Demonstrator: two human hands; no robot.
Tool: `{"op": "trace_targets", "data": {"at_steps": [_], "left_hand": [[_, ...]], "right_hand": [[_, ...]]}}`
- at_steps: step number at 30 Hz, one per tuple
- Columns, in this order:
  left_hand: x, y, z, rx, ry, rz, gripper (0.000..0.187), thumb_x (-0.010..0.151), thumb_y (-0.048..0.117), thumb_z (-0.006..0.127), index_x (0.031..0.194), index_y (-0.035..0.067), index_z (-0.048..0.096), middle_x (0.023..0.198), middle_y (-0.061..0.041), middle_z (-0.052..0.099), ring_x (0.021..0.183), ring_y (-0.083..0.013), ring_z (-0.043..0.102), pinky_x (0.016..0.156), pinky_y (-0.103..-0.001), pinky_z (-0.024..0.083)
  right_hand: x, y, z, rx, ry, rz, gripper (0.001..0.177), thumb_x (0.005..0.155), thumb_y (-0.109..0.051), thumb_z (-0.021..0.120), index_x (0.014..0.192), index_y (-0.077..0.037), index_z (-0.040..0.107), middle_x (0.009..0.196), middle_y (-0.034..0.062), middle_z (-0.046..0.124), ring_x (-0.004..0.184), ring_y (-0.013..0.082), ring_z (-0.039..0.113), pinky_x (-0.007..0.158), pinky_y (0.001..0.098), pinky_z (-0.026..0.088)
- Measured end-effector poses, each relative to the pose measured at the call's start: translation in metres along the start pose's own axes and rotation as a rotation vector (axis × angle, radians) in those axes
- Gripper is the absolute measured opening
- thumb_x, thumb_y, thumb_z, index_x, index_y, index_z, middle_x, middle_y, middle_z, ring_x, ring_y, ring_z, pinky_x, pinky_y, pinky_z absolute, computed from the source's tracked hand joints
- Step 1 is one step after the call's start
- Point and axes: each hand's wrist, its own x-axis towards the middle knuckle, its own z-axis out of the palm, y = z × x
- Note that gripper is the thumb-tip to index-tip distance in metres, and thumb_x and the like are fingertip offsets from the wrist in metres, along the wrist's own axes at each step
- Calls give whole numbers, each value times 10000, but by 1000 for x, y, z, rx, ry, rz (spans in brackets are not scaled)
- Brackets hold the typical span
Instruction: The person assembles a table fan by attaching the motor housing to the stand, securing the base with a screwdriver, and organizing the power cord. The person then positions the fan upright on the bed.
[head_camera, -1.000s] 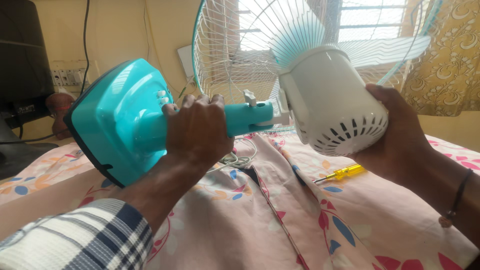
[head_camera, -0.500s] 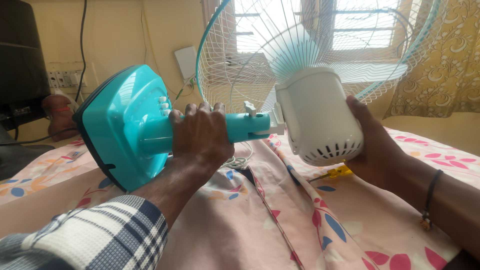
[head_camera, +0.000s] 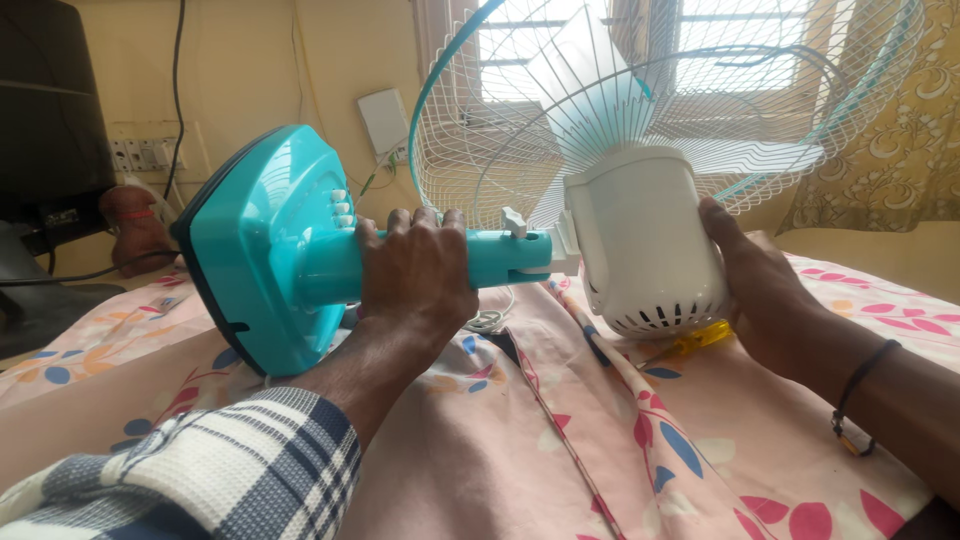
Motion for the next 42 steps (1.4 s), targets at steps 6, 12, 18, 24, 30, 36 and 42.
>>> {"op": "trace_targets", "data": {"at_steps": [6,12,18,24,30,36,42], "left_hand": [[-4,1,-6,-21,22,11,580,695,395,857,1149,84,674,1095,-154,685,1129,-331,619,1025,-557,385],[-16,5,-18,0,32,34,698,689,584,854,1140,87,661,1141,-148,677,1101,-315,611,1043,-601,336],[-20,14,-24,73,68,24,720,681,603,842,1182,119,660,1124,-120,670,1119,-307,593,1100,-606,282],[-17,16,-29,-59,79,-41,651,672,461,868,1182,117,654,1164,-121,656,1158,-290,573,1120,-538,279],[-12,9,-25,-168,-100,-85,757,705,402,828,1348,100,565,1362,-129,565,1376,-294,443,1168,-540,197],[-22,-12,-7,-280,-80,-60,1026,724,572,801,1506,39,403,1573,-221,375,1517,-378,239,1188,-563,71],[-37,-36,-18,-410,-213,38,1080,742,589,811,1523,6,343,1637,-226,272,1550,-370,161,1173,-578,48]], "right_hand": [[6,8,-29,-140,276,-102,647,1037,-639,320,1393,-103,386,1153,151,665,1061,230,655,915,419,514],[32,35,-63,-169,392,60,369,1050,-289,529,1306,-23,554,1107,142,688,944,253,691,813,411,550],[30,54,-66,-663,144,-90,247,854,-134,732,1070,-29,790,1002,148,825,960,231,763,859,350,555],[22,48,-52,-816,193,-35,335,876,-301,691,1140,-145,825,1079,95,852,1043,211,774,966,351,546],[16,32,-55,-748,375,-319,327,881,-160,598,1150,-129,782,1129,80,832,1074,241,772,1023,384,535],[-24,-4,-8,-650,554,-422,187,956,-142,652,1107,-126,760,1106,112,806,1078,234,758,970,397,560],[-54,-33,75,-546,292,-622,184,878,-176,670,1025,-109,759,1028,81,805,978,206,782,831,377,617]]}}
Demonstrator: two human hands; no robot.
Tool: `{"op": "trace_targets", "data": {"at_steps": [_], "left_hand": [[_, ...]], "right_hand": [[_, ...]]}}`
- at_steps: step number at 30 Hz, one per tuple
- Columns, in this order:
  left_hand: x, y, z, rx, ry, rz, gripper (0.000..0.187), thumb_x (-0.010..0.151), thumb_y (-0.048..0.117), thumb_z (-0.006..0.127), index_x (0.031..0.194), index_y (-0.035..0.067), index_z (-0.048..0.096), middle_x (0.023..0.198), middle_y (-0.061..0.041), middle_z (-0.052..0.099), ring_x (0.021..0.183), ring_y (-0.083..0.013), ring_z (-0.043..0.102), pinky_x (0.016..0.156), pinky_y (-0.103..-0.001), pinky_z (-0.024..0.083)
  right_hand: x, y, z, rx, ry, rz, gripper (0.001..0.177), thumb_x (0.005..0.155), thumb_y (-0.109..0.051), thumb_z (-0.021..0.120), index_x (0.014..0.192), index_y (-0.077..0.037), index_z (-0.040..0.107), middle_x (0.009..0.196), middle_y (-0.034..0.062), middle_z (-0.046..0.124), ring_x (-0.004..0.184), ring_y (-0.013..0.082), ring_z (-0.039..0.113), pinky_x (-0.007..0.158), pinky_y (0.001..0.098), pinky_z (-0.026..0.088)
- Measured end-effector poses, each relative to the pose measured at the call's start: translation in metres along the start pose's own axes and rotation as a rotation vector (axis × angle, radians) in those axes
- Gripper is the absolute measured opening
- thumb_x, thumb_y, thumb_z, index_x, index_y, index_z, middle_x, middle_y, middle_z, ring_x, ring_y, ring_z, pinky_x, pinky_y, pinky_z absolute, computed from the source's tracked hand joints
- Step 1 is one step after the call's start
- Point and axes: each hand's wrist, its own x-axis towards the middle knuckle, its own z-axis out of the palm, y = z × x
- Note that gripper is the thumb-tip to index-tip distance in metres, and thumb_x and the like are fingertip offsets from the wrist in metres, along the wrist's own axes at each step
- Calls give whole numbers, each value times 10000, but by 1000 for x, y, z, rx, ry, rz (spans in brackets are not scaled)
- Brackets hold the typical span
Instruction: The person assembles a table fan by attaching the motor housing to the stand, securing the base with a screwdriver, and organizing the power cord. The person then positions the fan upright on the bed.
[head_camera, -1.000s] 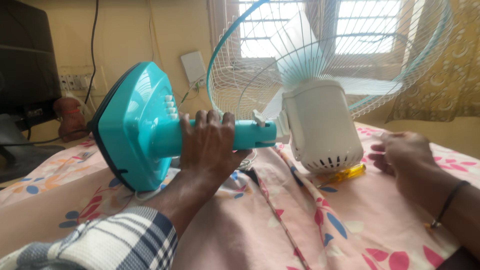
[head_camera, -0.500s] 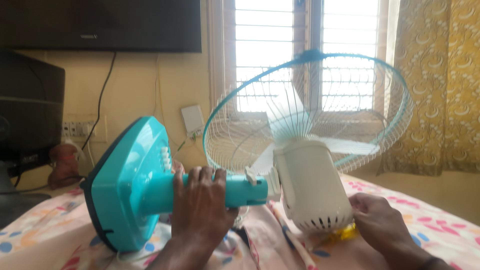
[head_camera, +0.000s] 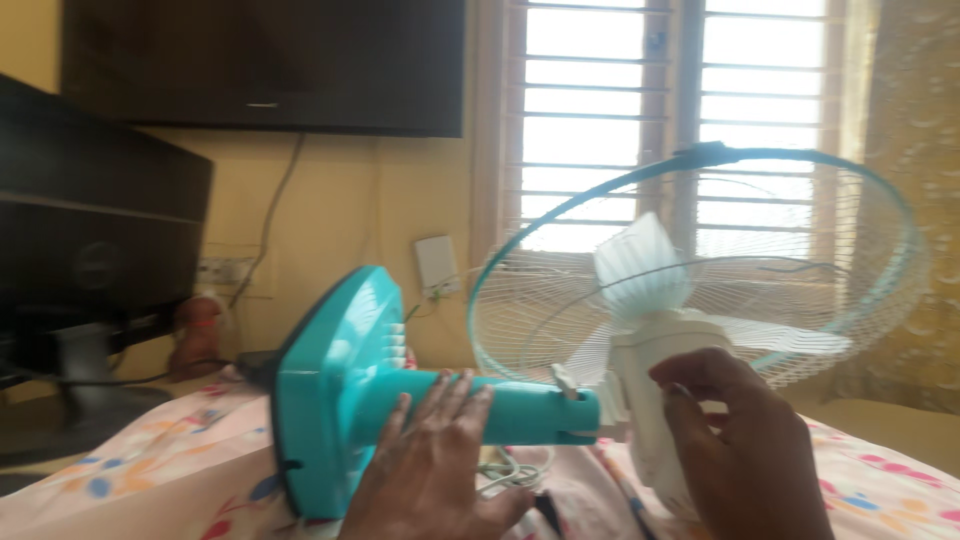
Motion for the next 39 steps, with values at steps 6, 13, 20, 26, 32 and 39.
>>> {"op": "trace_targets", "data": {"at_steps": [6,13,20,26,32,39], "left_hand": [[-35,14,-55,-301,27,-195,707,864,466,796,1450,126,595,1374,-169,672,1347,-287,589,1138,-402,427],[-58,-6,-98,-247,405,-700,546,848,423,779,1283,112,669,1116,-91,724,1025,-231,723,925,-391,596],[-51,-64,-67,-388,328,-599,1010,579,460,980,1381,83,496,1240,-121,688,1144,-246,669,961,-399,528],[-44,-68,-48,-502,228,-820,684,627,482,914,1212,190,713,1112,-72,808,1045,-235,776,952,-418,589],[-40,-65,-48,-328,177,-856,615,666,534,878,1168,195,772,1088,-106,815,1054,-291,774,983,-448,577],[-52,-40,-52,-206,270,-767,545,725,523,842,1154,204,740,999,-109,804,1005,-320,758,944,-465,559]], "right_hand": [[-8,-7,30,41,-132,-15,183,882,-203,708,1007,-83,768,951,95,786,936,206,761,852,365,606],[-2,55,8,-382,-1,27,782,735,-360,852,1343,47,576,1196,266,668,1080,380,702,921,446,554],[29,128,-10,-540,-283,396,1404,634,-633,931,1586,92,198,1260,358,546,1169,473,641,1019,484,525],[23,138,-13,60,-558,310,1124,577,-549,946,1415,8,444,1281,274,530,1125,373,649,952,489,574],[19,121,-18,73,-467,387,1005,681,-335,964,1430,14,393,1299,264,528,1138,325,697,994,409,563],[23,139,-8,239,-434,408,1127,675,-324,993,1495,15,299,1288,316,564,1191,404,680,988,480,557]]}}
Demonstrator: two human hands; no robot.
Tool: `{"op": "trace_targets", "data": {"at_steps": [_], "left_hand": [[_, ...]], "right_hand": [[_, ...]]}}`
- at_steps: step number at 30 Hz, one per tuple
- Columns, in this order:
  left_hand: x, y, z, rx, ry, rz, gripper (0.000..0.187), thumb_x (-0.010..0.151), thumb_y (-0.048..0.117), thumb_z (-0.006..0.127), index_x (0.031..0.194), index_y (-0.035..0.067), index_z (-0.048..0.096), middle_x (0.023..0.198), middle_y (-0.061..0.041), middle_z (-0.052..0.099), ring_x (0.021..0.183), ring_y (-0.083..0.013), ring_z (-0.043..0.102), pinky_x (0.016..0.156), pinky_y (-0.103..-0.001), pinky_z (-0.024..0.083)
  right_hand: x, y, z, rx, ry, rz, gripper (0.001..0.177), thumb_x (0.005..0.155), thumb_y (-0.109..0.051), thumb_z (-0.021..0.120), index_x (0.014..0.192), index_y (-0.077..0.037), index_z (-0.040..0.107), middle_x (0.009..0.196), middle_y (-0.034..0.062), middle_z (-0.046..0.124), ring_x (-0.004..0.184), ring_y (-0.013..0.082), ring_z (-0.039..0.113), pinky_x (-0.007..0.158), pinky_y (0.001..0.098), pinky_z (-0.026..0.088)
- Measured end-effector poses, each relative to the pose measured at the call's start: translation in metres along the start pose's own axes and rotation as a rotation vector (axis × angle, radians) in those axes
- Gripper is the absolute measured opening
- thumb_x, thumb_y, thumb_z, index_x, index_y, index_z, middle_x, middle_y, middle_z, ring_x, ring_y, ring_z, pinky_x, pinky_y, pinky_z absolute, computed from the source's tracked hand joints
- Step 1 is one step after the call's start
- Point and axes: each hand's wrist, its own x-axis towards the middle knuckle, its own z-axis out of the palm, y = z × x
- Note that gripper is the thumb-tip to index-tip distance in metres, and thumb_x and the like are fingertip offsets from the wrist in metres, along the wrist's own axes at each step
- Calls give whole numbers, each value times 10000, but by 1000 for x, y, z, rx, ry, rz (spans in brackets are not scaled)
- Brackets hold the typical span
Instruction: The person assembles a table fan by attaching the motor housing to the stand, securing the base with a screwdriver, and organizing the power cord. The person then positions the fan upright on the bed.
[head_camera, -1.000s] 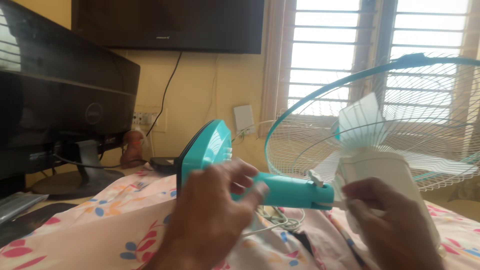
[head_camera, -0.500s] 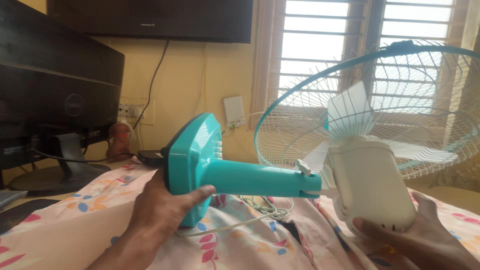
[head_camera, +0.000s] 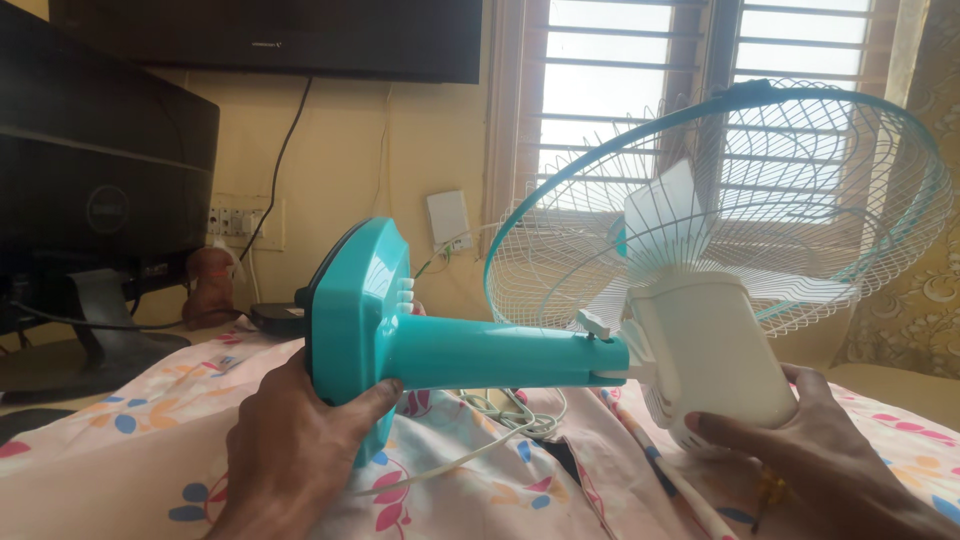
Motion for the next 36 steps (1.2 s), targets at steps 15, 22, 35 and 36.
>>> {"op": "trace_targets", "data": {"at_steps": [15,22,35,36], "left_hand": [[-40,45,47,-177,255,-18,605,765,390,857,1292,168,660,995,-107,772,951,-332,738,863,-488,559],[-67,60,71,-57,180,-207,953,796,414,824,1599,272,332,1144,-59,754,982,-307,734,867,-502,546],[-75,63,56,0,122,-212,992,785,458,816,1617,346,288,1118,-76,756,980,-319,739,879,-480,565],[-76,65,55,40,73,-273,969,803,488,813,1609,387,284,1116,-69,760,999,-319,733,890,-475,567]], "right_hand": [[38,-66,-19,-172,-121,-90,933,682,-517,851,1405,-43,498,1245,189,639,1198,265,700,1072,399,543],[62,-44,-16,-166,-204,-11,924,696,-451,812,1455,-109,410,1323,141,619,1253,236,644,1058,412,528],[66,-11,-24,-318,-332,150,1020,771,-586,800,1590,-285,272,1157,215,619,723,285,468,544,431,406],[67,-8,-26,-316,-308,147,1055,760,-584,806,1615,-304,254,1149,213,632,715,277,474,557,438,419]]}}
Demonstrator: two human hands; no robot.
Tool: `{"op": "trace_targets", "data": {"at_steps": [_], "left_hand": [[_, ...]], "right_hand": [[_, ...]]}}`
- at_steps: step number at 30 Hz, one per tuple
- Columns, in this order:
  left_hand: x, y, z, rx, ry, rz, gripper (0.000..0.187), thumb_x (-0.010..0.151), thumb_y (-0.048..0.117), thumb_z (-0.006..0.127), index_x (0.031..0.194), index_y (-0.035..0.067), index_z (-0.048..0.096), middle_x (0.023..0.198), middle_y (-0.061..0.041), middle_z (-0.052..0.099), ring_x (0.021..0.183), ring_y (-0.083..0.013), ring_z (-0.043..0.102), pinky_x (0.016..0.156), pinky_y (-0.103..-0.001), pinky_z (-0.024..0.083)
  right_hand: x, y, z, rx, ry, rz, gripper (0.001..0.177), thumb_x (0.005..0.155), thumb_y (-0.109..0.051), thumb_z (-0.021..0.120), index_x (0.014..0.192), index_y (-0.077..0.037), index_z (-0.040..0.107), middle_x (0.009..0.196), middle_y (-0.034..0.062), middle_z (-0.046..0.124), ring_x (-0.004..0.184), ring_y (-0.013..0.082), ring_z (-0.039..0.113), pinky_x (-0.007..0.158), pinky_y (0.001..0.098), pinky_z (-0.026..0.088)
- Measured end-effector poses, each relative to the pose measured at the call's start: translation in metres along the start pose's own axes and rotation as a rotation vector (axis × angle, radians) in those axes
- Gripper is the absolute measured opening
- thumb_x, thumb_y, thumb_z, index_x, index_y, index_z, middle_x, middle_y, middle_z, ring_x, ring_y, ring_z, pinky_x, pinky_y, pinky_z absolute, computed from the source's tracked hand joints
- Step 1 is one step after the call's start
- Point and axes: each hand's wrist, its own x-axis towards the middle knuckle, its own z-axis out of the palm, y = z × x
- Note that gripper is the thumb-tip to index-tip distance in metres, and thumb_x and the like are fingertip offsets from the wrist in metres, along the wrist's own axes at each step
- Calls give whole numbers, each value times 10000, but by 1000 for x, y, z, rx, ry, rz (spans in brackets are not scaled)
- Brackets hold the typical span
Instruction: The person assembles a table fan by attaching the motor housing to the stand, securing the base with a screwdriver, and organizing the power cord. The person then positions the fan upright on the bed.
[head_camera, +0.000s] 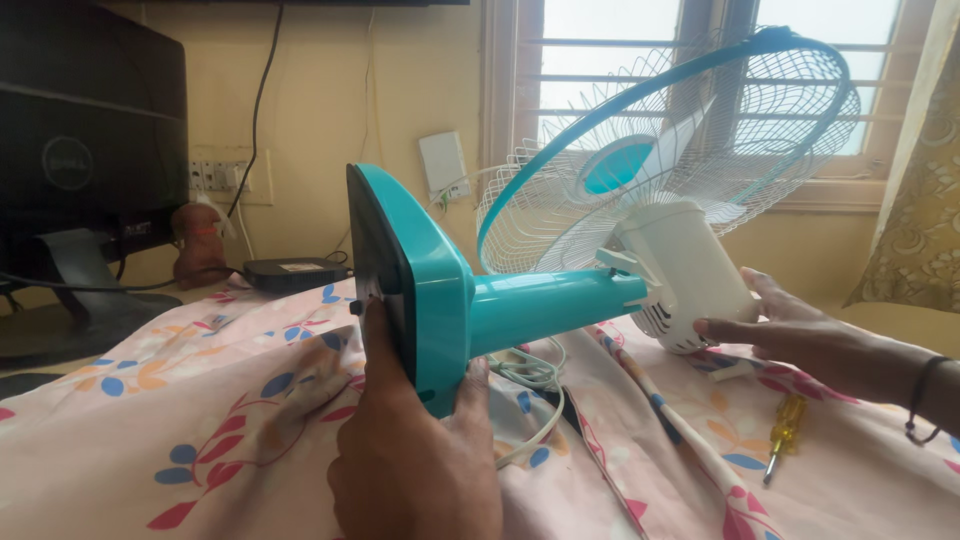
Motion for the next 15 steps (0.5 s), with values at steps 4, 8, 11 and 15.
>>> {"op": "trace_targets", "data": {"at_steps": [4,8,11,15], "left_hand": [[0,1,-6,-34,14,36,1011,784,498,814,1622,392,259,1097,-68,762,985,-317,741,899,-477,564],[1,-4,-1,-51,88,90,994,761,505,820,1603,361,312,1121,-63,760,979,-317,749,875,-483,575],[2,-2,5,5,51,67,993,790,538,804,1632,359,309,1153,-59,757,999,-310,748,893,-473,576],[6,-4,6,74,38,51,1004,799,567,795,1651,363,303,1163,-58,758,1022,-318,739,923,-473,567]], "right_hand": [[-8,21,-6,-21,214,-120,959,807,-519,840,1485,-18,382,1284,175,605,1052,120,664,892,329,535],[-11,34,-9,-224,265,54,610,851,-444,831,1250,-21,646,1140,215,680,993,290,678,877,445,567],[-19,41,-10,-305,168,-73,434,830,-423,802,1120,-100,800,1024,129,758,967,254,708,850,406,589],[-23,30,-4,-423,168,-169,379,839,-455,839,1049,-148,774,967,37,743,940,164,684,873,334,573]]}}
